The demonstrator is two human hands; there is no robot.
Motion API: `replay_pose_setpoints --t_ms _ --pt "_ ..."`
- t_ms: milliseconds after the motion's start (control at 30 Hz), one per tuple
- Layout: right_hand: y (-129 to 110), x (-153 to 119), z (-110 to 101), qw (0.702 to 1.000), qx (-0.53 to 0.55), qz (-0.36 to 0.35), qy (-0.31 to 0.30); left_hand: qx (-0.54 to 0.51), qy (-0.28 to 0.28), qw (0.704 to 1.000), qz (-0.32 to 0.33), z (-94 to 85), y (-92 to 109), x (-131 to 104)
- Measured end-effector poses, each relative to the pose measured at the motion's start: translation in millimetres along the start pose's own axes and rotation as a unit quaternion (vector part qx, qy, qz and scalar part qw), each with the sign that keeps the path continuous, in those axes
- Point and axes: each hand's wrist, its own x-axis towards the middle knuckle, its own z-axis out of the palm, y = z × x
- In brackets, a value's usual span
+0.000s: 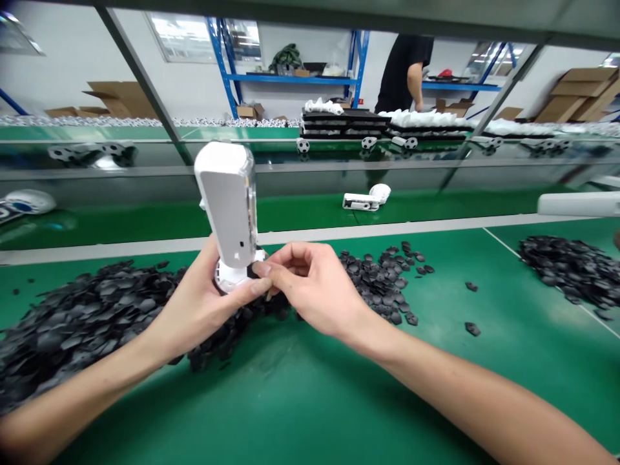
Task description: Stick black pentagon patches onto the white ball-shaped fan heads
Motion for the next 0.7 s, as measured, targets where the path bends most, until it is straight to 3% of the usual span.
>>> replay_pose_setpoints --t_ms 333,433,500,633,700 --pt "-3.3 -3.8 -3.8 0.995 -0.016 -0.026 -0.094 0.004 0.097 0.995 0.010 3.3 0.8 -0.6" --pt "-2.3 0.0 -7.3 0.996 -0.021 -0.051 -0.070 0.013 0.121 0.992 0.027 3.1 0.4 -2.4" --pt "1.0 3.3 -5.8 0.996 0.011 -0.044 -0.074 0.018 0.116 0.992 0.047 4.1 1.1 -4.3" --pt "8.2 7.7 4.0 0.974 0.112 -0.005 -0.195 -0.020 0.056 0.997 0.056 5.8 3.0 -7.6" --pt "10.1 8.2 8.5 0.973 0.129 -0.008 -0.190 -0.038 0.041 0.997 0.051 5.1 1.7 -6.9"
